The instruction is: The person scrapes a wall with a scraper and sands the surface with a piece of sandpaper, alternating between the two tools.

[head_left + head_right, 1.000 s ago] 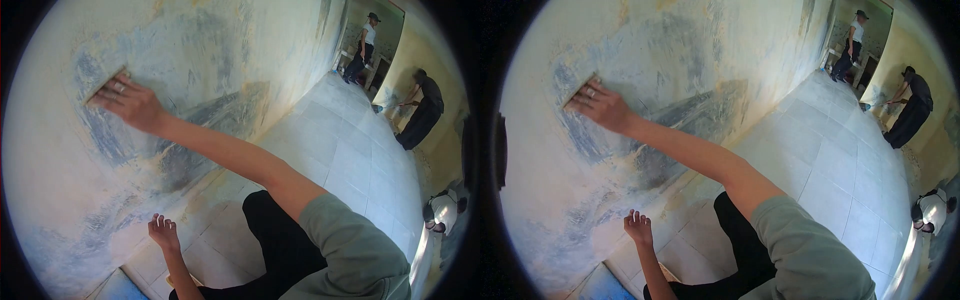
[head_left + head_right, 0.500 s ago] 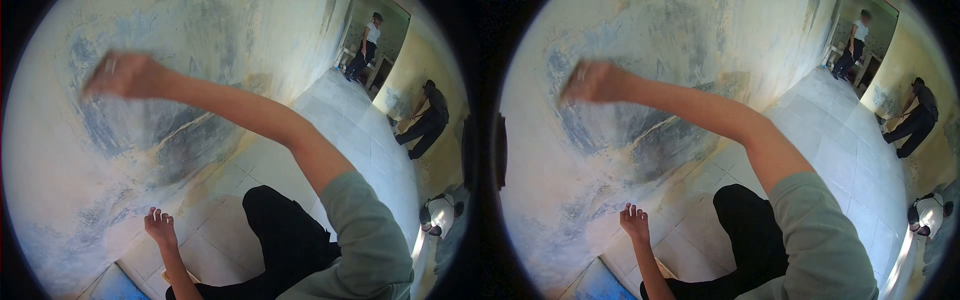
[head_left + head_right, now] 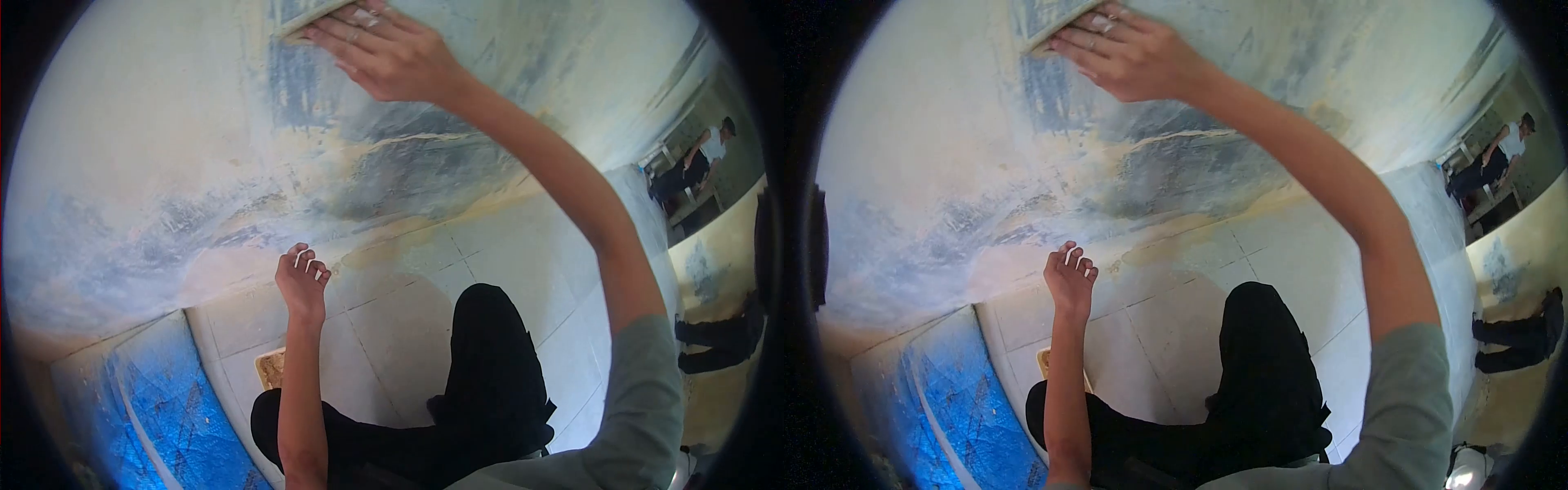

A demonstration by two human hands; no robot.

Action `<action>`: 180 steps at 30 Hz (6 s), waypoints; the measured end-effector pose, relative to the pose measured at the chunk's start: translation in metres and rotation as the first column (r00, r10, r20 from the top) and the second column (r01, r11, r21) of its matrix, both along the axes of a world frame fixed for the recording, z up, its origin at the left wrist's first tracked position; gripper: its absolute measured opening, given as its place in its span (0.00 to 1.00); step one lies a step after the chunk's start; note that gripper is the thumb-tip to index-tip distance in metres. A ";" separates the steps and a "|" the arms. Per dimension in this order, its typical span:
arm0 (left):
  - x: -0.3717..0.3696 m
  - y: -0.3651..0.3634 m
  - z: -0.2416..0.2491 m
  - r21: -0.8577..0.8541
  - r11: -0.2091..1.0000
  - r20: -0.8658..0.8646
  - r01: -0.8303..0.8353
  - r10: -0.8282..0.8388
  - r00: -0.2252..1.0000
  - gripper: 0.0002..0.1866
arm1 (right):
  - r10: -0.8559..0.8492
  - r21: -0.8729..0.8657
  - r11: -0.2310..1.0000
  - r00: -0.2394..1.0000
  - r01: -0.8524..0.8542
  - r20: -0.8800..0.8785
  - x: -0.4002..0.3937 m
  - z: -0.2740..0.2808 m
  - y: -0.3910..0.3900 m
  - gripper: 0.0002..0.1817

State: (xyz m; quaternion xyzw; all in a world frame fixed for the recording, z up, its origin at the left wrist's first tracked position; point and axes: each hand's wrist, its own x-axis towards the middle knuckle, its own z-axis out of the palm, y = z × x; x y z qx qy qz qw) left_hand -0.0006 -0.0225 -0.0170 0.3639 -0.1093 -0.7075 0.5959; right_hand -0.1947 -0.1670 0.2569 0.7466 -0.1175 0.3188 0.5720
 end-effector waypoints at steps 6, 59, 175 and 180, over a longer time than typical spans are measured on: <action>0.001 0.002 0.001 0.003 1.000 -0.019 -0.027 0.027 0.999 0.12 | -0.081 0.079 0.995 0.960 0.062 0.267 0.001 0.007 0.019 0.27; 0.006 0.009 0.004 -0.013 0.999 -0.053 -0.042 0.041 0.998 0.12 | -0.305 0.339 0.920 0.901 0.195 0.309 0.001 -0.036 0.019 0.41; -0.017 -0.001 0.042 -0.238 0.925 0.600 0.297 -0.100 0.793 0.14 | -0.759 0.153 -0.301 0.334 -0.941 0.559 0.016 -0.261 0.128 0.15; -0.014 0.005 0.029 -0.225 0.960 0.459 0.166 -0.046 0.887 0.13 | -0.773 0.102 -0.428 0.422 -0.898 0.474 0.017 -0.237 0.141 0.14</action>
